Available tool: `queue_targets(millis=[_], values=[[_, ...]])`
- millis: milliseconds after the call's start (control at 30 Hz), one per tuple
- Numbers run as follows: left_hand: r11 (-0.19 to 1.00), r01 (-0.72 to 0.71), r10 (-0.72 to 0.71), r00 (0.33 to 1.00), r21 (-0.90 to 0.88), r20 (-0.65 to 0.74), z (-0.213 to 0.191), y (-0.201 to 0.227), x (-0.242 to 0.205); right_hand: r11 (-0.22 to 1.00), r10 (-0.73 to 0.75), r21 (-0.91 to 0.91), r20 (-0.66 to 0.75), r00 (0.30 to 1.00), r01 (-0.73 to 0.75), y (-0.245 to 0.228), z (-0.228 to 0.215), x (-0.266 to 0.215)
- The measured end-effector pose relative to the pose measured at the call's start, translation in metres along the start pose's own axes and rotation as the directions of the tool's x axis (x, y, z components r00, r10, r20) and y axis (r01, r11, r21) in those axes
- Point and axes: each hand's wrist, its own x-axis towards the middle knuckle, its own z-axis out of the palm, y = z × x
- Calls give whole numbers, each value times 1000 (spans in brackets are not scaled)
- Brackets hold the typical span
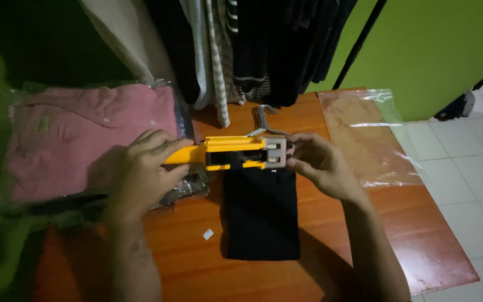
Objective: Remove a shirt from its packaging, place it on a hanger, and hang it on a clothing rack.
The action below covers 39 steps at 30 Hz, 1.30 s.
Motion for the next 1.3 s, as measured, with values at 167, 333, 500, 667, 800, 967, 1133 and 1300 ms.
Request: queue_targets(millis=[167,333,500,667,800,967,1133,1300], values=[[999,36,-36,999,6,32,-9,7,4,998,4,65,-10,1000,-3,-3,5,-1],[999,30,-31,999,21,31,-11,5,5,992,-25,126,-28,999,28,-3,8,2],[998,11,-11,1000,-65,0,-9,-4,1,993,5,115,-21,1000,-2,1,8,1],[995,73,-70,997,-75,33,-11,-5,-3,999,14,39,-20,1000,-14,-4,9,0],[998,36,-35,999,-46,24,-14,-4,-1,1000,11,22,-32,999,-10,-5,8,-2],[999,19,-18,1000,-42,22,-9,-14,-1,1000,0,15,-30,1000,0,-8,9,-2],[996,66,-65,998,-65,23,-20,-7,4,999,46,-9,-29,999,-46,-11,14,1],[996,69,-68,997,-64,22,-21,-4,1,992,116,-32,-66,991,-118,-10,21,0]])
